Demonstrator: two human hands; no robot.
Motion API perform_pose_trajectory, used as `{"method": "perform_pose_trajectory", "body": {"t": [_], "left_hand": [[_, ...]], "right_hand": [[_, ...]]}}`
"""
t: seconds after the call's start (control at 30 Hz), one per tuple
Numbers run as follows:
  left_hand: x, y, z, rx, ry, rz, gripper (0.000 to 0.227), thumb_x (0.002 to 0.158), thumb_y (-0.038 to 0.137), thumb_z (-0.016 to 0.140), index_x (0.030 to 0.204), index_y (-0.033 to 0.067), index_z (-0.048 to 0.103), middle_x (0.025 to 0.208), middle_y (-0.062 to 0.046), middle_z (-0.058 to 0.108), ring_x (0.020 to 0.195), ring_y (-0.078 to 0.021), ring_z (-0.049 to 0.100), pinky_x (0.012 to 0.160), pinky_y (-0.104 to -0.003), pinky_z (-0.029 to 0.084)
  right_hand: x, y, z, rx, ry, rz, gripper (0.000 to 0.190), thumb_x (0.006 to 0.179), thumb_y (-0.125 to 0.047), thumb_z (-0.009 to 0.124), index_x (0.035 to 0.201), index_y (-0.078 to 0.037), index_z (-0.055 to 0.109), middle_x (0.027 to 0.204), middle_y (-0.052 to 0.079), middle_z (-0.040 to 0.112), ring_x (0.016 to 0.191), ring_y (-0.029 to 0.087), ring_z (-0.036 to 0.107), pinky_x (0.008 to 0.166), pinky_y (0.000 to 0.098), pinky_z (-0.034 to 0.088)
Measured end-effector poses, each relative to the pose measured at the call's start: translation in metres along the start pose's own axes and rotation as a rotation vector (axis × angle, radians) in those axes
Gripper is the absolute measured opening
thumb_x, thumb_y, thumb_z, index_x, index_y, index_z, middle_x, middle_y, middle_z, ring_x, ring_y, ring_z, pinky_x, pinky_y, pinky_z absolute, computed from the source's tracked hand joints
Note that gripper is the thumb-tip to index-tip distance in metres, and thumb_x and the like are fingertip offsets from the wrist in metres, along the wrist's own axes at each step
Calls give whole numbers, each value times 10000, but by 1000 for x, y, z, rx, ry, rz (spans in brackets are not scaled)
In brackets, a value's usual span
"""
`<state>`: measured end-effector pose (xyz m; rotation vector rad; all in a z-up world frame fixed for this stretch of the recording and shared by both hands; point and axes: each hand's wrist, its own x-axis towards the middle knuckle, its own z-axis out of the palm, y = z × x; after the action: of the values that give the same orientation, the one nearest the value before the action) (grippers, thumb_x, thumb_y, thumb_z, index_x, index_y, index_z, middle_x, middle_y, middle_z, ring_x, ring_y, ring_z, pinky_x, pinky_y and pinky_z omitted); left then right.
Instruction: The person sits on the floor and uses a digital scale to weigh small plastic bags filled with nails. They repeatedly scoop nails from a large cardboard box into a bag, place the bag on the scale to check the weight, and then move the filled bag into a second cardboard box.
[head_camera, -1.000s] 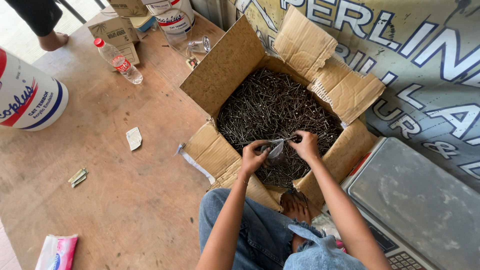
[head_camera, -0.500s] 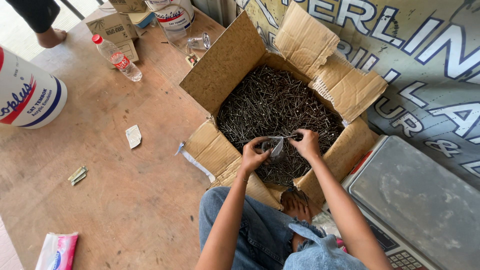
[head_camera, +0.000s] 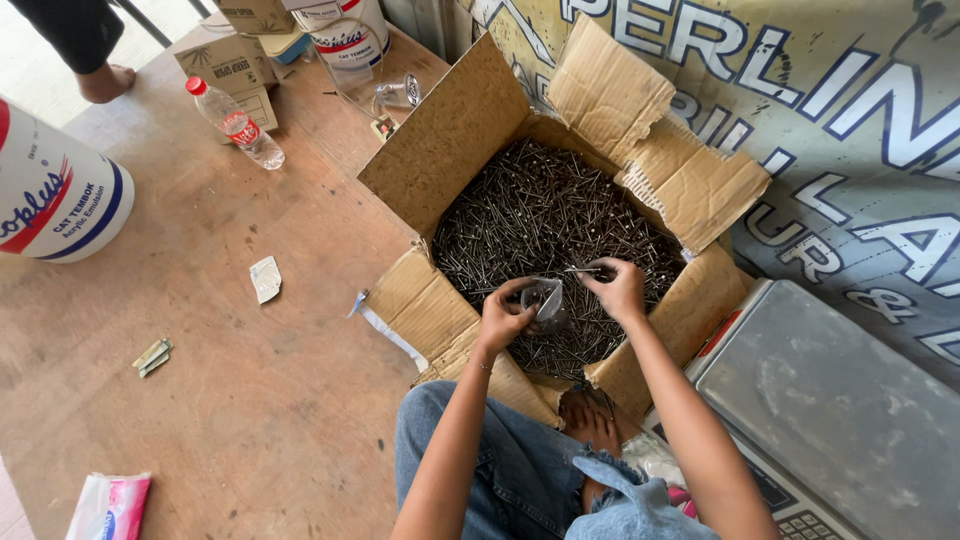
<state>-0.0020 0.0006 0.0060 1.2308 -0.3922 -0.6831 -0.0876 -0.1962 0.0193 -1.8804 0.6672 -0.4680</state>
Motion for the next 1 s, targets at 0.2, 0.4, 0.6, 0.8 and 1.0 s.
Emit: {"method": "perform_pose_trajectory", "body": {"t": [0.2, 0.4, 0.6, 0.8, 1.0], "left_hand": [[13, -33, -16, -57, -42, -35, 399, 750, -89, 625, 1145, -85, 569, 1223, -169, 510, 460, -222, 634, 359, -220, 551], [9, -17, -11, -86, -83, -43, 405, 740, -104, 627, 1138, -114, 554, 1173, -166, 531, 446, -229, 628, 337, -226, 536], [14, -31, -19, -76, -108, -59, 424, 748, -110, 615, 1166, -103, 546, 1134, -215, 566, 456, -221, 636, 344, -230, 538], [7, -8, -9, -100, -106, -39, 425, 740, -100, 629, 1155, -122, 540, 1214, -173, 525, 455, -194, 631, 340, -213, 528], [11, -17, -12, -104, -111, -21, 419, 738, -99, 628, 1151, -105, 556, 1229, -163, 524, 449, -200, 631, 333, -219, 521]], "right_hand": [[-17, -78, -16, 66, -160, -94, 183, 700, -102, 761, 857, -22, 709, 852, 201, 685, 820, 333, 664, 753, 375, 540], [-8, -99, -4, -289, -440, -208, 193, 693, -57, 726, 874, 4, 698, 854, 203, 687, 834, 334, 669, 753, 379, 561], [-19, -105, 4, -468, -542, -202, 253, 763, -52, 694, 1000, 30, 660, 934, 228, 664, 904, 323, 653, 835, 378, 542], [-13, -86, 8, -538, -565, -315, 298, 766, -25, 684, 1057, 30, 643, 994, 211, 664, 978, 313, 644, 871, 360, 519], [-11, -86, 14, -524, -508, -373, 300, 774, 3, 683, 1069, 24, 634, 991, 222, 653, 979, 305, 639, 891, 364, 517]]}}
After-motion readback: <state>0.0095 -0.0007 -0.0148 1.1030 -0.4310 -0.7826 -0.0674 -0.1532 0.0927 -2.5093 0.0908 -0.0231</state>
